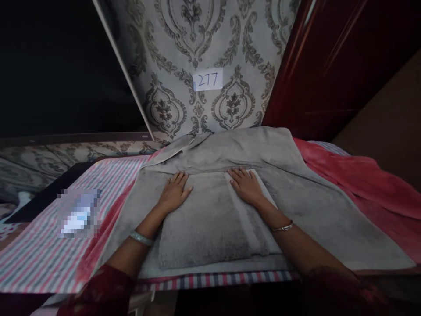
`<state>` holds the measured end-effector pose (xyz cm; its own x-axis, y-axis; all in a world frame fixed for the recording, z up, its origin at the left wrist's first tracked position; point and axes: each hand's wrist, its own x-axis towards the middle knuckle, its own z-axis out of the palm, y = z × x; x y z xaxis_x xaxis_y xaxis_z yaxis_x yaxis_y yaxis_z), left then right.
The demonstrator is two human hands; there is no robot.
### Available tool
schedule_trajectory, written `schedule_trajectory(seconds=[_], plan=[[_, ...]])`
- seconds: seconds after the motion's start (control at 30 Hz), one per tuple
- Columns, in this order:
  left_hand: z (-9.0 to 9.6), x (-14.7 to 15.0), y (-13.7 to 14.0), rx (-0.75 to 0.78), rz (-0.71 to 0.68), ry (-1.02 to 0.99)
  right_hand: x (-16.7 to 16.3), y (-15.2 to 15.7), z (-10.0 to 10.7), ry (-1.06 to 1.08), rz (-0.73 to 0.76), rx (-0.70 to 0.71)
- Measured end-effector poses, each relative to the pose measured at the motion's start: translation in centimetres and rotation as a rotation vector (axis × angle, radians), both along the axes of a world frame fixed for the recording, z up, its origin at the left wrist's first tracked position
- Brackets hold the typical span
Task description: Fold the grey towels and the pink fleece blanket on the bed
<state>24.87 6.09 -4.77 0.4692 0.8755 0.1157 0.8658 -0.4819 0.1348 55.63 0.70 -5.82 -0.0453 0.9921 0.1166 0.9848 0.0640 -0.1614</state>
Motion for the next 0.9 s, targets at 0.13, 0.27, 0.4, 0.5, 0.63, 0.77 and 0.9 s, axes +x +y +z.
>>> schedule_trajectory(seconds=[0.13, 0.27, 0.4, 0.5, 0.63, 0.77, 0.9], plan=[[-1.6, -1.3, 1.1, -0.01, -0.067, -0.138, 0.0, 0.1, 0.1, 0.03, -0.001, -0.008], [-2.5, -2.1, 2.1, -0.009, -0.1, -0.213, 0.1, 0.1, 0.3, 0.047, -0.01, -0.006], [-2.7, -2.2, 2.3, 0.013, -0.112, -0.216, 0.1, 0.1, 0.3, 0.051, -0.006, -0.009], [-2.3, -1.7, 2.3, 0.013, -0.096, -0.169, 0.1, 0.1, 0.4, 0.045, -0.006, -0.01], [0.5, -0.8, 1.7, -0.062, -0.034, -0.014, 0.1, -0.2, 1.8, 0.031, 0.0, -0.057], [4.9, 1.5, -2.7, -0.039, 0.119, 0.075, -0.2, -3.1, 4.0, 0.027, -0.062, -0.1], [5.4, 7.2, -11.5, 0.12, -0.124, 0.007, -0.6, -8.4, 3.6, -0.009, -0.063, -0.025]])
